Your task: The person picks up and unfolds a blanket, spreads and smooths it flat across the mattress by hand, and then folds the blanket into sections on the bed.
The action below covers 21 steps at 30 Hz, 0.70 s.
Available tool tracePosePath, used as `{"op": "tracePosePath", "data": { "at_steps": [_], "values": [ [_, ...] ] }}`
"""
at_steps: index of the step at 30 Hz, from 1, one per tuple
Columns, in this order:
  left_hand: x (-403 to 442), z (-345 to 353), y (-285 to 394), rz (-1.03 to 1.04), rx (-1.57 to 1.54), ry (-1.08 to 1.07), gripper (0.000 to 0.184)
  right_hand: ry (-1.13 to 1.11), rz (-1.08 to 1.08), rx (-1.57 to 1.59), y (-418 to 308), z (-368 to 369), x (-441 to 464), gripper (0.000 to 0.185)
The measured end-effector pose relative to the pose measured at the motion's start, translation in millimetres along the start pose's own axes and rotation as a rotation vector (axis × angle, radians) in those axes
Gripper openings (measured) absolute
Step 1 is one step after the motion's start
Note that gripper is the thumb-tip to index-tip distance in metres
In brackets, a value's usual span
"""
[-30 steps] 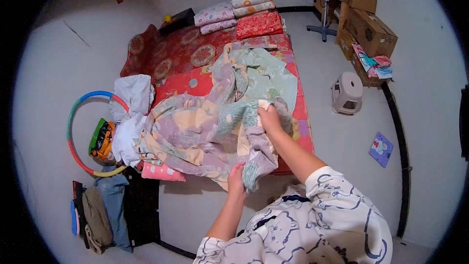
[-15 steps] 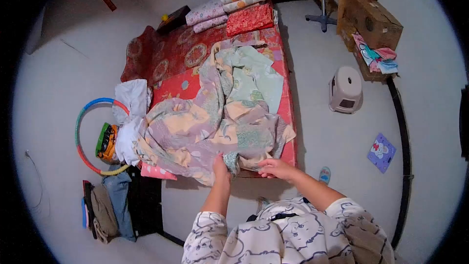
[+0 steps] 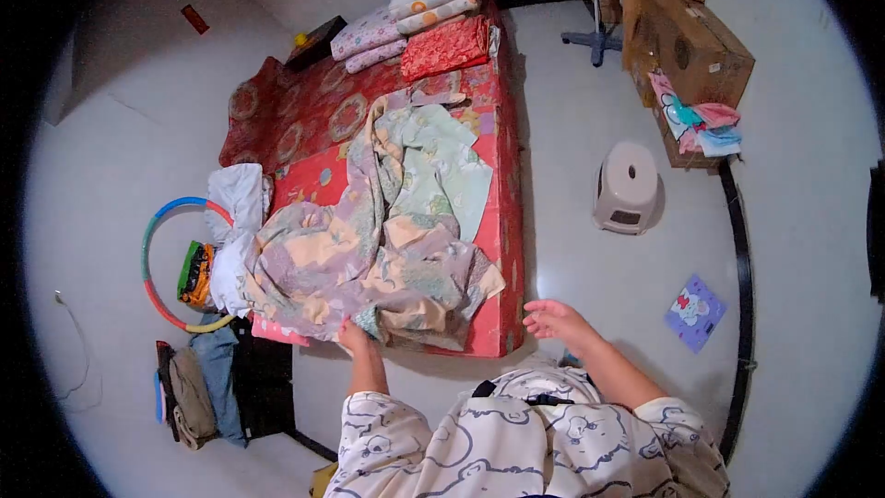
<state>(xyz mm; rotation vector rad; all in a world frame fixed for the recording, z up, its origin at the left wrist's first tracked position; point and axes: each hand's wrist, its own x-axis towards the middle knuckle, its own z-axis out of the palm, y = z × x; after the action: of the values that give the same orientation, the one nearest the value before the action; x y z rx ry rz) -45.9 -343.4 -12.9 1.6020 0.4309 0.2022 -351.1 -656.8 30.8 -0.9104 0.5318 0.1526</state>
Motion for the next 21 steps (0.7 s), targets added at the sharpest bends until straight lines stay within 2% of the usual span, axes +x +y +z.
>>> {"op": "tracePosePath", "data": {
  "at_steps": [2, 6, 8, 9, 11, 14, 18, 20, 21],
  "values": [
    [14, -3, -21, 0.164, 0.237, 0.157, 0.018, -0.009, -0.004, 0.055, 0, -8, 3, 0.032],
    [-2, 21, -74, 0.011, 0.250, 0.198, 0.016, -0.038, 0.070, 0.028, -15, -22, 6, 0.032],
    [-6, 30, -135, 0.067, 0.360, -0.060, 0.015, -0.002, 0.136, 0.007, -31, -29, 14, 0.027],
    [-33, 44, -132, 0.061, 0.399, -0.231, 0.014, -0.006, 0.124, 0.011, -36, -36, 20, 0.027],
    [-86, 85, -119, -0.280, 0.268, -0.295, 0.012, 0.005, 0.139, -0.012, -56, -47, 37, 0.027],
    [-95, 125, -186, -0.403, 0.274, -0.548, 0.010, 0.010, 0.149, -0.039, -82, -67, 76, 0.025],
    [-119, 194, -171, -0.393, 0.374, -0.622, 0.011, 0.048, 0.189, -0.048, -132, -83, 129, 0.018],
    [-100, 230, -177, -0.313, 0.535, -0.880, 0.024, 0.038, 0.173, -0.055, -163, -85, 161, 0.016],
    [-103, 253, -126, -0.409, 0.531, -0.910, 0.024, 0.079, 0.146, -0.028, -178, -87, 176, 0.016]
  ]
}}
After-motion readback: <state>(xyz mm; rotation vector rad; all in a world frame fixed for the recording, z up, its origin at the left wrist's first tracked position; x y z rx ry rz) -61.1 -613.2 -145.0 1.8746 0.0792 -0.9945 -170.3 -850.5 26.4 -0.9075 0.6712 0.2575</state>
